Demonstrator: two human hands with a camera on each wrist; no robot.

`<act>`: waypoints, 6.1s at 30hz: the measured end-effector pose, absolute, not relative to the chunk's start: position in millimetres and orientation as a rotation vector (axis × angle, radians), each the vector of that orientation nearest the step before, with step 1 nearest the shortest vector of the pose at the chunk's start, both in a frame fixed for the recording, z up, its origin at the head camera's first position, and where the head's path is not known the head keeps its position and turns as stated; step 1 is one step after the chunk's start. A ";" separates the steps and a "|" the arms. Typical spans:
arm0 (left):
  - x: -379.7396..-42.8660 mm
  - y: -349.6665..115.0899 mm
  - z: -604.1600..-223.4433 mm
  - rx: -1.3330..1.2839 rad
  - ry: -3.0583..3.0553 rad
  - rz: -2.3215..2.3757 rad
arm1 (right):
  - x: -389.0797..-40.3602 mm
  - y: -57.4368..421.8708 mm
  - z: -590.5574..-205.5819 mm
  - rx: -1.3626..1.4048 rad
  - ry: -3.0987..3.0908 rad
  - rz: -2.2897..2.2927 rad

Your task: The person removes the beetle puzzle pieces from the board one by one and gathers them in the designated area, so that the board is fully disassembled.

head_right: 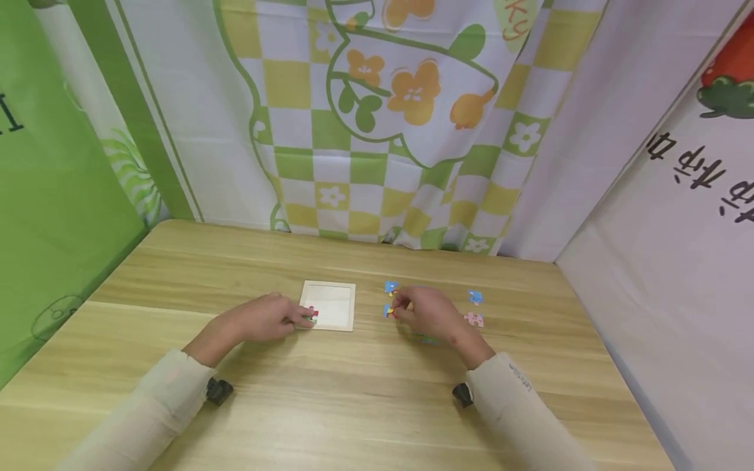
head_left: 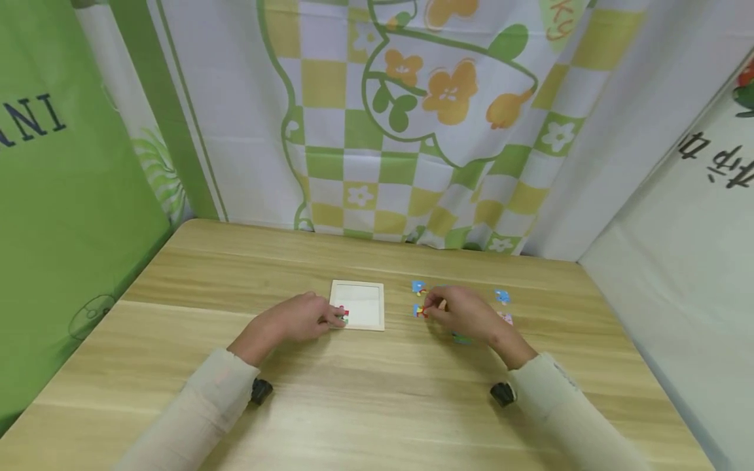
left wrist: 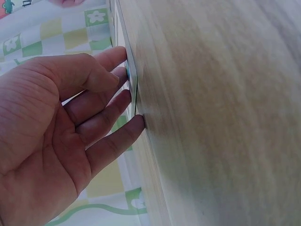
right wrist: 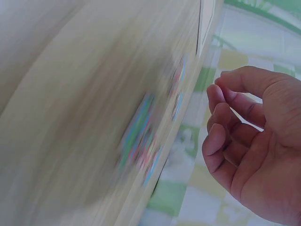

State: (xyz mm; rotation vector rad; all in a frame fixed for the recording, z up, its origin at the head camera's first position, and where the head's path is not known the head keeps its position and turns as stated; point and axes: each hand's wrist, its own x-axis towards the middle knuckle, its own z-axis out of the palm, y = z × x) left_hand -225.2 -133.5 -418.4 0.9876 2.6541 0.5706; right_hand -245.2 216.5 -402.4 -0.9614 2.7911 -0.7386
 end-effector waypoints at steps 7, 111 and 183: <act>-224.9 -135.4 -419.6 0.987 2.641 0.616 | -249.2 163.7 -403.7 -1.102 2.772 -0.649; -242.2 -132.4 -420.8 0.699 2.843 0.539 | -254.8 79.1 -417.8 -1.060 2.726 -0.682; -232.7 -136.1 -422.5 0.774 2.825 0.564 | -239.6 224.1 -412.3 -0.750 2.729 -0.878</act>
